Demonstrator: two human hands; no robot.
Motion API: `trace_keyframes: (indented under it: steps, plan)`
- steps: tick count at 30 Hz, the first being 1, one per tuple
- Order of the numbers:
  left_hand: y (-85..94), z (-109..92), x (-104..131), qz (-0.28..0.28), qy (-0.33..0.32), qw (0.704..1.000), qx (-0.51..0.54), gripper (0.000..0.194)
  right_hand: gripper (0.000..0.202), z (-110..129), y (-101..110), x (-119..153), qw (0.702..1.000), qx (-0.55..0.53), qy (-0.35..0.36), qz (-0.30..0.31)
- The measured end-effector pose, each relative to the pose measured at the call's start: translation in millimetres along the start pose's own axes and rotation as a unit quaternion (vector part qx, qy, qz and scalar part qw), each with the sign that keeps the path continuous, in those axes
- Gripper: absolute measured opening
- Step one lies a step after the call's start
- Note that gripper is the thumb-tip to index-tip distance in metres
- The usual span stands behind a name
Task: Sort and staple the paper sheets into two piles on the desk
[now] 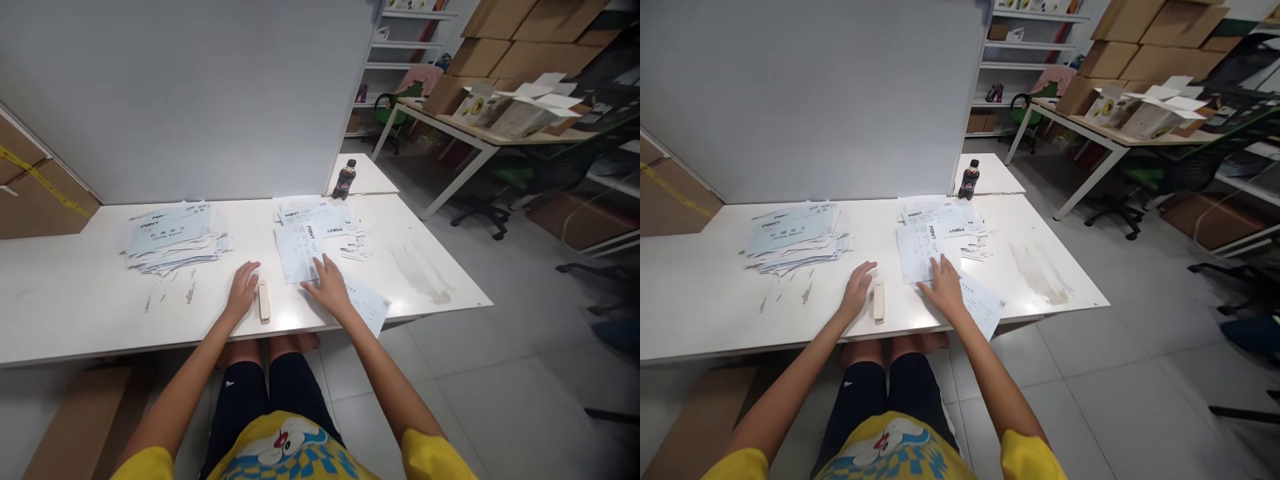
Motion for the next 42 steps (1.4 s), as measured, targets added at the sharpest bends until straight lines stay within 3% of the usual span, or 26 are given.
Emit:
trace_keyframes:
  steps: [3,6,10,18,21,25,27,32,37,42]
  plan:
    - [2.3,0,3,-0.033,-0.007,0.999,0.005,0.057,0.082,26,-16,-26,0.998,0.034,0.038,0.046]
    - [9.4,6,8,-0.081,0.022,0.996,0.032,0.053,0.075,34,-25,-38,0.995,0.06,0.038,0.074]
    - [12.9,16,9,-0.107,0.068,0.989,0.075,0.05,0.06,22,-18,-44,0.993,0.101,0.045,0.047]
    - [9.6,18,9,-0.091,0.075,0.988,0.1,0.047,0.05,-39,19,-63,0.976,0.216,-0.008,-0.03]
    - [9.4,21,10,-0.093,0.082,0.986,0.108,0.046,0.046,-39,19,-71,0.977,0.209,-0.006,-0.031]
    - [8.7,24,10,-0.089,0.094,0.984,0.12,0.045,0.056,-21,1,-73,0.986,0.166,0.022,0.011]
    - [8.7,24,10,-0.087,0.102,0.983,0.124,0.045,0.052,-18,-4,-74,0.985,0.17,0.035,0.017]
    - [8.5,21,10,-0.079,0.117,0.982,0.129,0.045,0.041,-42,9,-83,0.974,0.222,0.036,-0.034]
    - [8.4,22,10,-0.081,0.126,0.979,0.137,0.045,0.038,-65,15,-91,0.978,0.186,-0.001,-0.095]
    - [8.3,22,10,-0.081,0.127,0.979,0.136,0.045,0.05,-51,-3,-94,0.985,0.152,0.075,-0.038]
Point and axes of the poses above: each hand's wrist, its own x-axis away from the middle knuckle, its own y-axis out of the back of the hand, z = x × y, the point moved 6 cm from there along -x, towards the middle knuckle, and after that the axes turned 4 degrees about y, right-handed, at the moved point
